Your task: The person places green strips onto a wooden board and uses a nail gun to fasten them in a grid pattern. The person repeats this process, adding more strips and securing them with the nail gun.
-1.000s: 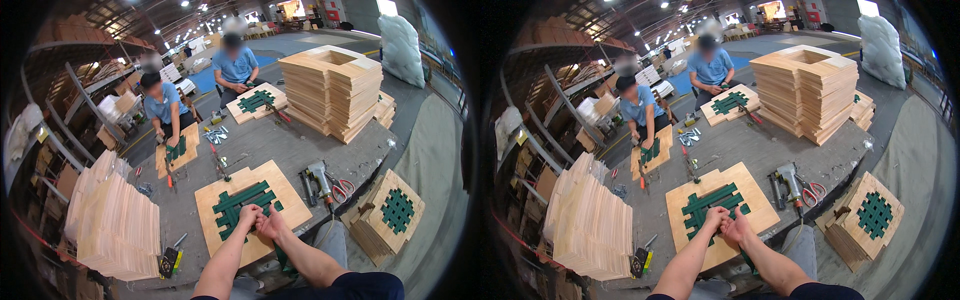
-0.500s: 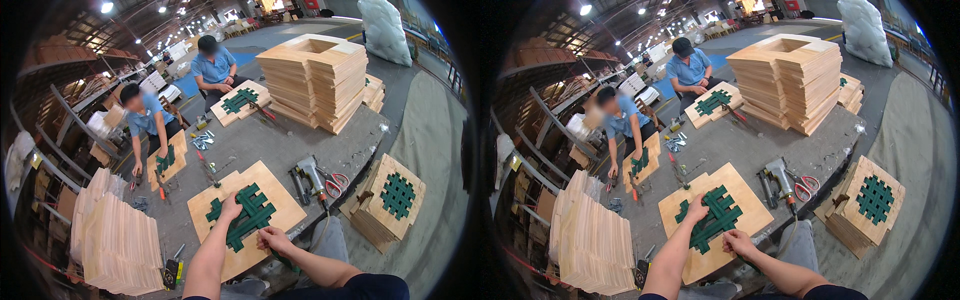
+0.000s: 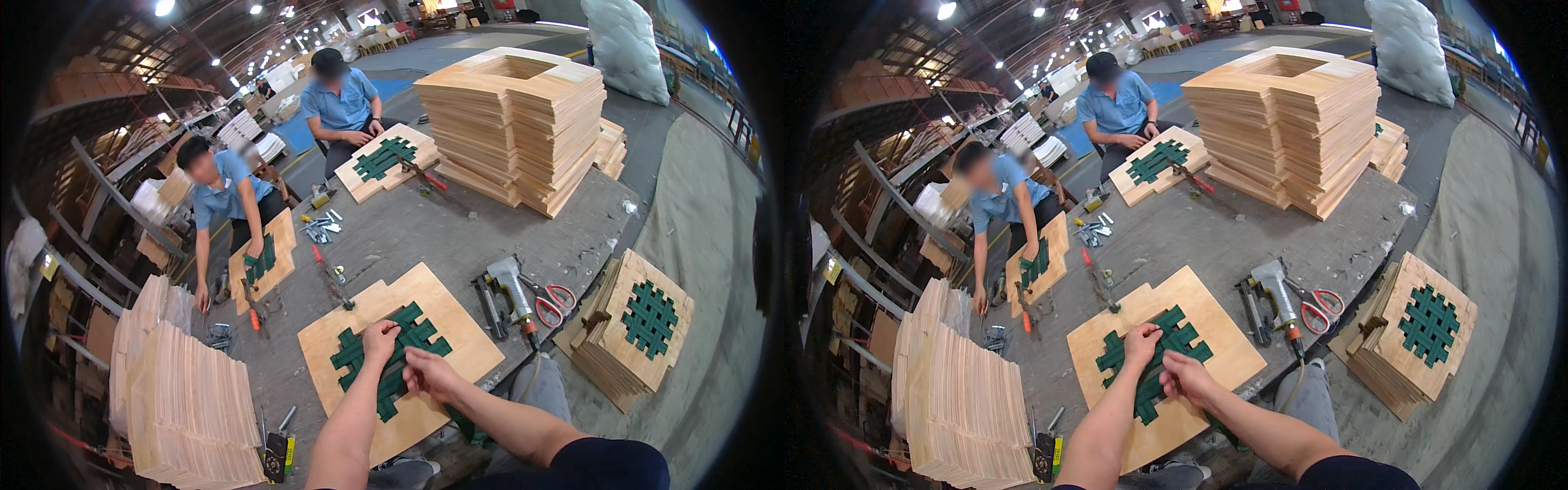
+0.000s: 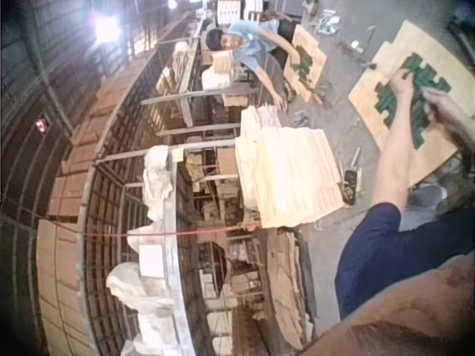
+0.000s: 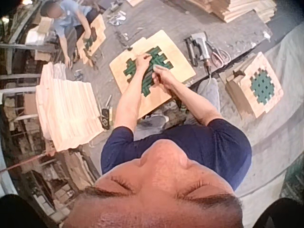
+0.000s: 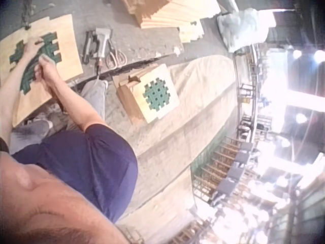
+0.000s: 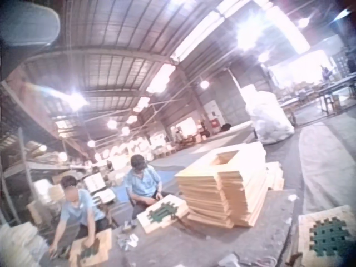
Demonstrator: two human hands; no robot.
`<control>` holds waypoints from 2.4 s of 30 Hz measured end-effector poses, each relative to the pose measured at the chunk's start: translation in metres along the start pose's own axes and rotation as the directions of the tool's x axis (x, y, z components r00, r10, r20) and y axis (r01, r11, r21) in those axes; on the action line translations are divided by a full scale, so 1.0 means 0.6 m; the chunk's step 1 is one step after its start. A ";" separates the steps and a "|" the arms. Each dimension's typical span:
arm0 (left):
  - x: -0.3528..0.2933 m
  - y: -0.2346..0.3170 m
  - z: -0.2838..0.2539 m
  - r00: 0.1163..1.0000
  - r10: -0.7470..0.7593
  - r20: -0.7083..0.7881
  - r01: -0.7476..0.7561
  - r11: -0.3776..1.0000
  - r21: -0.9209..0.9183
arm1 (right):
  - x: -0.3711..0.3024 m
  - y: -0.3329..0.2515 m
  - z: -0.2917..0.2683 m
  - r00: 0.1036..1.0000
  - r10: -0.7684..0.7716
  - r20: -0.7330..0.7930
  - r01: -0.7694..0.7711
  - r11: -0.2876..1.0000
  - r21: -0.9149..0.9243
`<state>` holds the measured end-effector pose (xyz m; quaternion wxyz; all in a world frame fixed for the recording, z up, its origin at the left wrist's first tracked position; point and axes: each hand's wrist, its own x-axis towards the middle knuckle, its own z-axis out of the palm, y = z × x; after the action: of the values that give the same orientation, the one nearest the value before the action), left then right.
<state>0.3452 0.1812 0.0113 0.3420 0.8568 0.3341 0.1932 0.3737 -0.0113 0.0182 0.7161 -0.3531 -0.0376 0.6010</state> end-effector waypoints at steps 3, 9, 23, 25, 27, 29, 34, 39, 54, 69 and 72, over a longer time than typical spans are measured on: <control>0.005 0.007 0.014 0.998 -0.028 0.048 0.028 1.000 0.009 | 0.078 -0.022 0.001 0.999 0.008 -0.040 0.000 0.981 0.194; 0.023 -0.039 0.006 0.993 -0.119 0.005 0.115 0.945 -0.305 | 0.163 -0.019 0.016 0.994 0.033 0.106 -0.083 0.857 0.509; 0.078 -0.038 -0.008 0.953 -0.259 0.154 0.298 0.888 -0.350 | 0.213 -0.027 0.036 1.000 0.014 0.022 -0.024 0.818 0.575; 0.074 -0.053 -0.018 0.933 -0.325 0.158 0.359 0.884 -0.300 | 0.169 -0.018 0.046 0.994 0.099 -0.039 -0.073 0.902 0.426; 0.072 -0.041 -0.017 0.812 -0.514 0.275 0.582 0.748 -0.320 | 0.088 0.010 0.046 0.962 -0.064 -0.264 0.071 0.997 0.017; 0.095 -0.020 -0.043 0.854 -0.424 0.302 0.520 0.696 -0.495 | 0.021 0.036 0.040 0.958 -0.282 -0.045 0.253 0.911 -0.325; 0.117 0.029 -0.059 0.789 -0.438 0.431 0.600 0.701 -0.386 | -0.045 0.064 0.012 0.938 -0.324 0.121 0.320 0.680 -0.660; 0.099 0.041 -0.047 0.735 -0.453 0.504 0.669 0.606 -0.430 | -0.068 0.070 -0.020 0.907 -0.344 0.242 0.381 0.426 -0.821; 0.070 0.014 -0.032 0.742 -0.464 0.485 0.637 0.262 -0.725 | -0.060 0.029 -0.014 0.914 -0.307 0.265 0.396 0.535 -0.747; 0.042 -0.032 -0.036 0.770 -0.459 0.444 0.610 0.326 -0.722 | 0.024 -0.021 -0.020 0.917 -0.381 0.116 0.317 0.520 -0.793; 0.046 -0.024 -0.027 0.766 -0.462 0.447 0.610 0.303 -0.732 | 0.120 -0.107 -0.004 0.796 -0.597 0.098 0.337 0.303 -0.891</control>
<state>0.3492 0.2154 0.0151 0.7821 0.4250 0.4341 0.1389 0.4483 0.0498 0.0249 0.5707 -0.7136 -0.3505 0.2055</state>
